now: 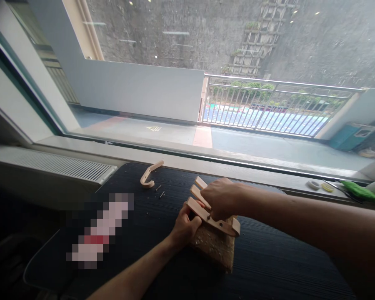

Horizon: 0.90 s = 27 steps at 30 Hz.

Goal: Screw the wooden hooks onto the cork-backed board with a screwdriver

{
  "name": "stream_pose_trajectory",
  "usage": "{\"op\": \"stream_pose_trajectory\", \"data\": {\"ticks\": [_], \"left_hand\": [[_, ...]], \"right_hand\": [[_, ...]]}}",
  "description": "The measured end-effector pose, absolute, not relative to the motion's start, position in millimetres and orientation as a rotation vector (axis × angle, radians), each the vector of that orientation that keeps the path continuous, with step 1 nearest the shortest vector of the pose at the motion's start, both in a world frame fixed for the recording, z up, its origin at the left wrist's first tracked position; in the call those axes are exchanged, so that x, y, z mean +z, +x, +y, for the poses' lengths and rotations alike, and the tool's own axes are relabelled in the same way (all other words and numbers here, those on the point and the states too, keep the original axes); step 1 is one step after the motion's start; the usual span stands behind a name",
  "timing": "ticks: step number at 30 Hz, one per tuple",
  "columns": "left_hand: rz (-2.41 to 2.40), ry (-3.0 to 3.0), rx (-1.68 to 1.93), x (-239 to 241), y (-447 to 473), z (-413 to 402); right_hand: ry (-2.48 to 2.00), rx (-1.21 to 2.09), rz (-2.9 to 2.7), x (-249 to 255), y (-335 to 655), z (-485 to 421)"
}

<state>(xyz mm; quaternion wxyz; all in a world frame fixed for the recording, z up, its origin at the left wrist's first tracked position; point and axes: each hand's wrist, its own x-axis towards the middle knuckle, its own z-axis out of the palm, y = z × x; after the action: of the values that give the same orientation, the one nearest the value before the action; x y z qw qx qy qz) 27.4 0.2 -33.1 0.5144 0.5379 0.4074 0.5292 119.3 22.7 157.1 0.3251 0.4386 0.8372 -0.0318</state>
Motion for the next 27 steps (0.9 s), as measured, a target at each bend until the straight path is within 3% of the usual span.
{"op": "stream_pose_trajectory", "data": {"ticks": [10, 20, 27], "left_hand": [[0.992, 1.330, 1.275, -35.1, 27.3, 1.2], [0.980, 1.278, 1.285, -32.3, 28.5, 1.0], [0.973, 1.286, 1.267, -31.2, 26.8, 0.1]], "right_hand": [[0.740, 0.199, 2.492, 139.7, 142.1, 11.3], [1.259, -0.083, 2.186, 149.3, 139.5, 12.3], [1.146, 0.026, 2.205, 158.1, 133.2, 11.6]]}}
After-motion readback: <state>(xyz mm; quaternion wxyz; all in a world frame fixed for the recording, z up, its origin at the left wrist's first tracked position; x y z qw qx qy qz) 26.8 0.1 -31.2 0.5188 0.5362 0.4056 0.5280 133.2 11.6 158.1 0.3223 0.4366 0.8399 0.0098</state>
